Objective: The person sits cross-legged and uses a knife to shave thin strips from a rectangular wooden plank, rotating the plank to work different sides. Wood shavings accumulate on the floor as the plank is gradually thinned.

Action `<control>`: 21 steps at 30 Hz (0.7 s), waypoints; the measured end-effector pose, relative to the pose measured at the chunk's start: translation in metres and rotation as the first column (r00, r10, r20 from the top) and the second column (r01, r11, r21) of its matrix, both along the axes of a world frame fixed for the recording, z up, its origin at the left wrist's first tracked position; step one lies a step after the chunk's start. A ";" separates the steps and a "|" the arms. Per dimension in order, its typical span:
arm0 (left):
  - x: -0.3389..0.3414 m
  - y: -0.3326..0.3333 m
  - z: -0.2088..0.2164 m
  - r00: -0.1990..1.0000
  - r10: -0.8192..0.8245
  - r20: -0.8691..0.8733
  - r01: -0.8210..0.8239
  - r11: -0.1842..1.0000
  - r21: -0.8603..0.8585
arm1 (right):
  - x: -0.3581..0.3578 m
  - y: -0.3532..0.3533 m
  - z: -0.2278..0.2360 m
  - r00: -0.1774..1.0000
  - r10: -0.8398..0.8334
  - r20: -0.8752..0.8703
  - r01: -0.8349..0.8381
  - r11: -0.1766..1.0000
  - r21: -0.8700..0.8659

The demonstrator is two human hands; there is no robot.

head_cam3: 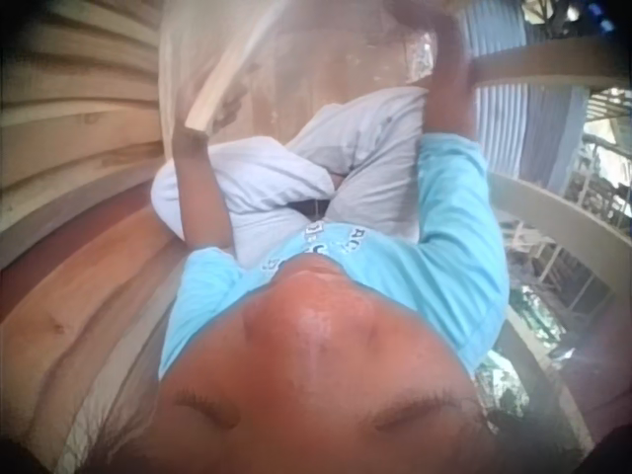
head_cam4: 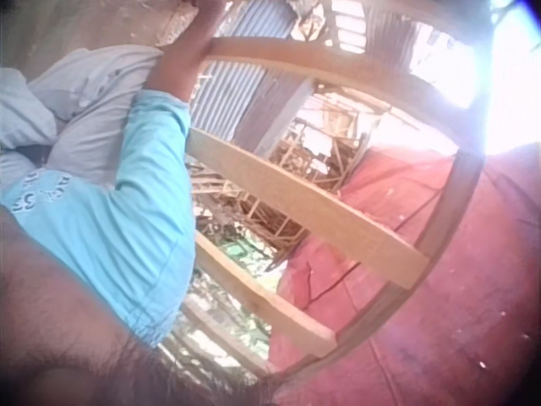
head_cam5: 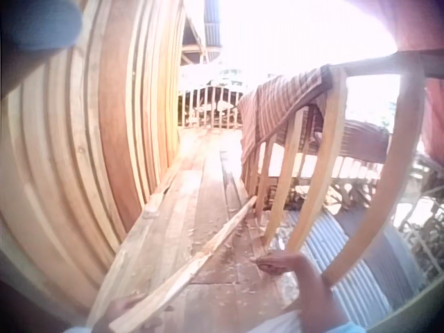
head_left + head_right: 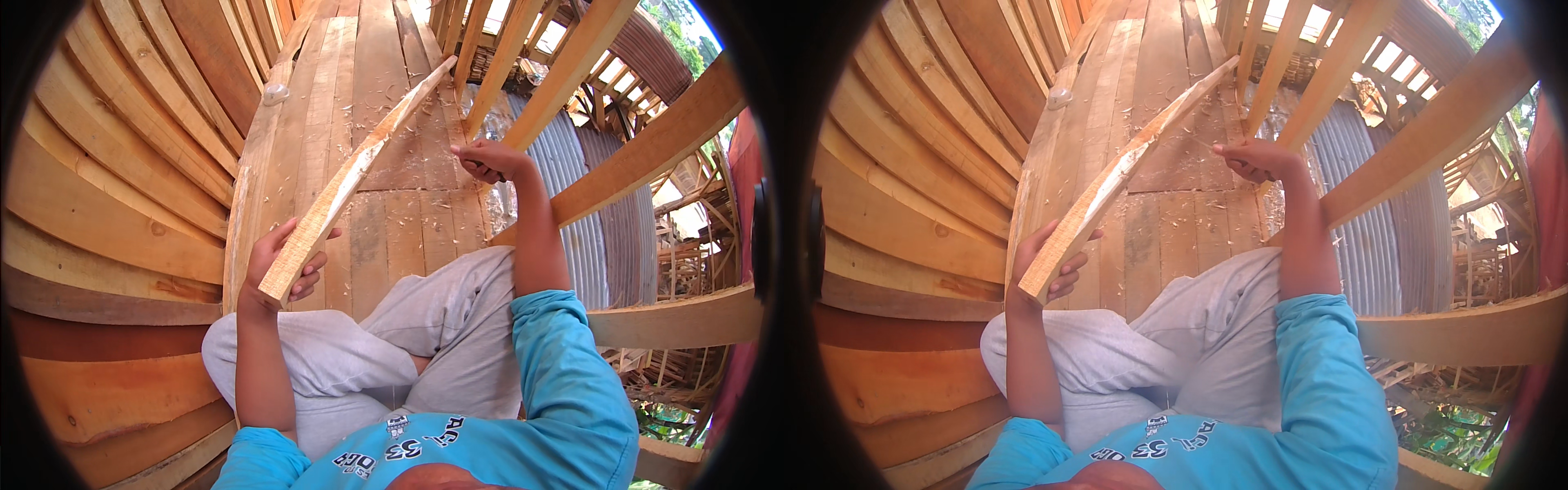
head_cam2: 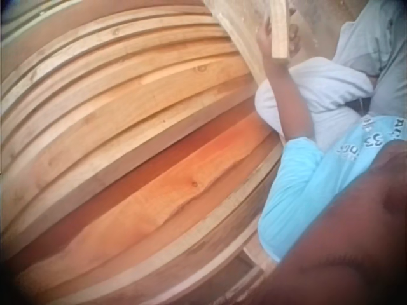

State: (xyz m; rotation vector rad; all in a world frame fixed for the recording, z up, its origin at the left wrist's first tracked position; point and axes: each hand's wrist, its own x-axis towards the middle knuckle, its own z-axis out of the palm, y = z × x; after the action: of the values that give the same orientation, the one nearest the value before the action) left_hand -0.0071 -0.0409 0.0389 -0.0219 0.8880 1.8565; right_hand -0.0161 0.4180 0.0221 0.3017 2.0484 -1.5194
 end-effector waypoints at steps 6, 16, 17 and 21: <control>0.001 0.002 0.002 1.000 -0.010 -0.004 0.010 1.000 0.003 | -0.007 -0.012 0.002 0.665 -0.202 -0.719 0.744 0.251 0.619; -0.002 -0.001 -0.005 0.968 -0.035 0.249 -0.037 0.960 0.277 | -0.007 0.016 -0.020 0.411 -0.193 -0.891 0.857 0.414 0.306; -0.003 -0.005 -0.005 0.942 -0.041 0.333 -0.080 0.936 0.342 | -0.004 -0.007 -0.004 0.421 -0.206 -0.883 0.865 0.385 0.322; -0.003 -0.003 -0.005 0.926 -0.075 0.371 -0.100 0.898 0.430 | -0.005 -0.019 0.014 0.484 -0.175 -0.857 0.852 0.316 0.417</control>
State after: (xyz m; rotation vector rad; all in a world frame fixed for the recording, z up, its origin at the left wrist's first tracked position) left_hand -0.0106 -0.0439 0.0344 -0.1025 0.1852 1.9396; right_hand -0.0210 0.3987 0.0362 1.1195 3.5521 -0.7908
